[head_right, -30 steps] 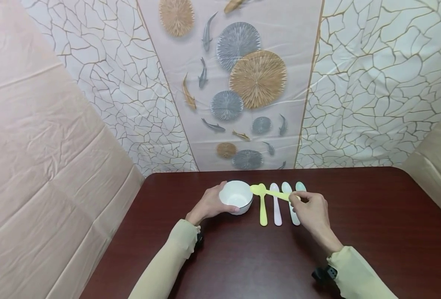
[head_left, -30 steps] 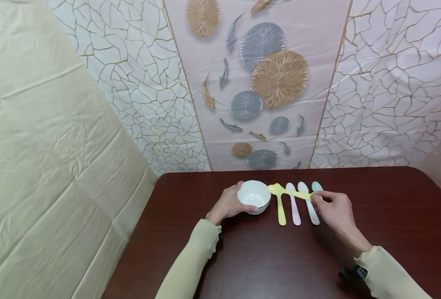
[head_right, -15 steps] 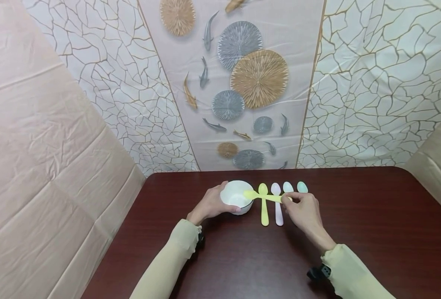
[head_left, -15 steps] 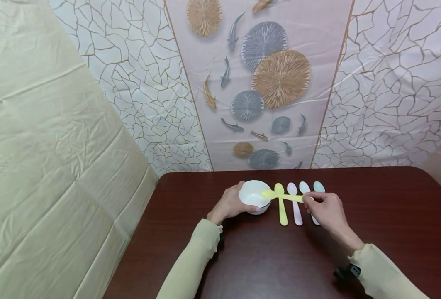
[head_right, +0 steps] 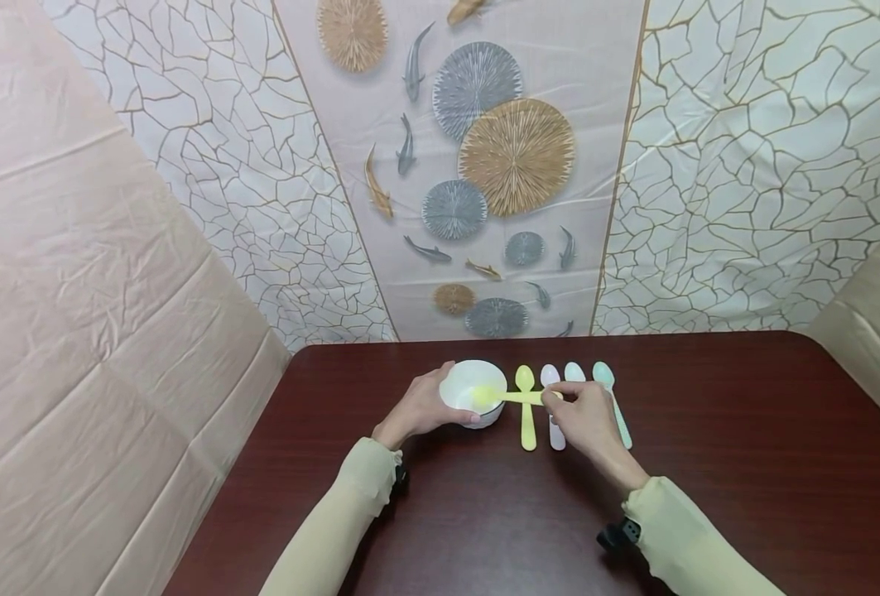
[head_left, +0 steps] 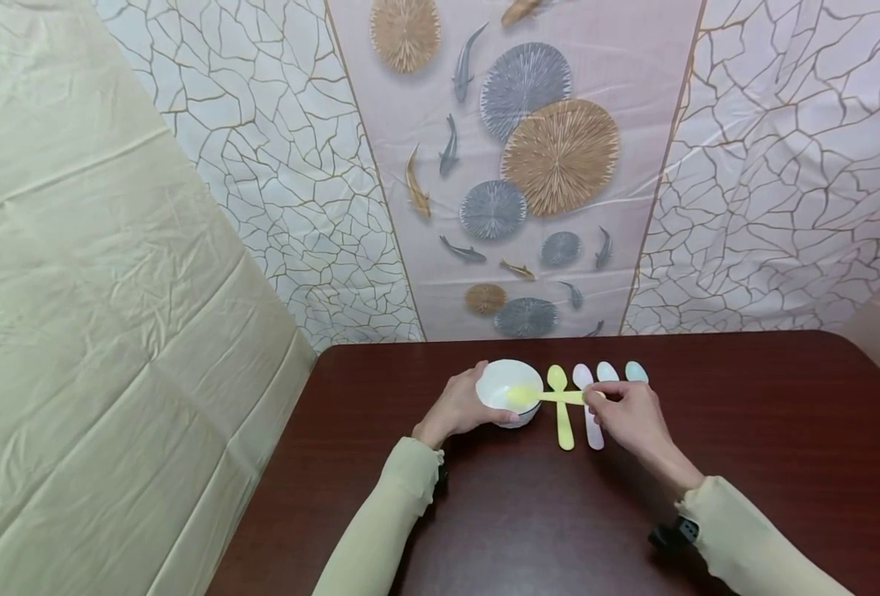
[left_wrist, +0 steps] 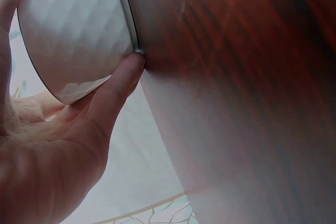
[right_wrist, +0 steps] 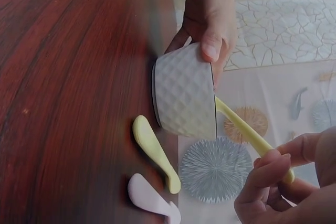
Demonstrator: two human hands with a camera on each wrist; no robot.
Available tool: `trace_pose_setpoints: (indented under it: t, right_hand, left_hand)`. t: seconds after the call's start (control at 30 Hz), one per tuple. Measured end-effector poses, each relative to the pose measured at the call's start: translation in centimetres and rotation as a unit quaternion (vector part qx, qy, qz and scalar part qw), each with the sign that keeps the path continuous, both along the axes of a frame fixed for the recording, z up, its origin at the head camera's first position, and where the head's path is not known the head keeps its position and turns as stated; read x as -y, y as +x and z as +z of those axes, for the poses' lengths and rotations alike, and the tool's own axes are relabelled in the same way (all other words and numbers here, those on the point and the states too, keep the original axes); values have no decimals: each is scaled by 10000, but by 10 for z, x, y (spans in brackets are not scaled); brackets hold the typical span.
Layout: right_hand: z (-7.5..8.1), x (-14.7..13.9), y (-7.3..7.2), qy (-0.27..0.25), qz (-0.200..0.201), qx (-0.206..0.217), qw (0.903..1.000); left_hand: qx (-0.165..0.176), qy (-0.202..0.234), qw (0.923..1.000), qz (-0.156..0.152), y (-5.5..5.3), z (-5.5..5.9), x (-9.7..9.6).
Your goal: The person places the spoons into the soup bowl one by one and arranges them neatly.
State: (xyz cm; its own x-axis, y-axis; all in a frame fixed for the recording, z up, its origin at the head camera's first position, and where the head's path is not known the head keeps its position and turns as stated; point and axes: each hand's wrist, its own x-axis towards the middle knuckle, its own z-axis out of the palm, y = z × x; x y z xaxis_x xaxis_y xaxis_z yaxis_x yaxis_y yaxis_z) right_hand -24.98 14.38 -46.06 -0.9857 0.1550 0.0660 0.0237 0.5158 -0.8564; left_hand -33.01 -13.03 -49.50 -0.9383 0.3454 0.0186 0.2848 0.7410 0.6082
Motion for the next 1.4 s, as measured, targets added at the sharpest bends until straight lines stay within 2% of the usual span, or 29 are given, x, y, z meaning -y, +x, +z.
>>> trace_pose_setpoints:
  t: [0.23,0.47,0.8,1.0,1.4]
  right_hand:
    - [-3,10,-6,-219,231,-1,9995]
    - [-4,20,-10,96,263,-32,9996]
    - [-5,33,-10,-17,422,195,9989]
    - [-7,38,-12,39,424,61,9991]
    - [-7,42,-15,-50,338,266,9991]
  left_hand:
    - [123,92,9999,37,1,-1,0]
    - [124,77,9999,42,2,2,-1]
    - [155,78,9998,40,2,2,-1]
    - [139,129,9998,28,0,0,0]
    - [173,128,9998,46,-1,-3,0]
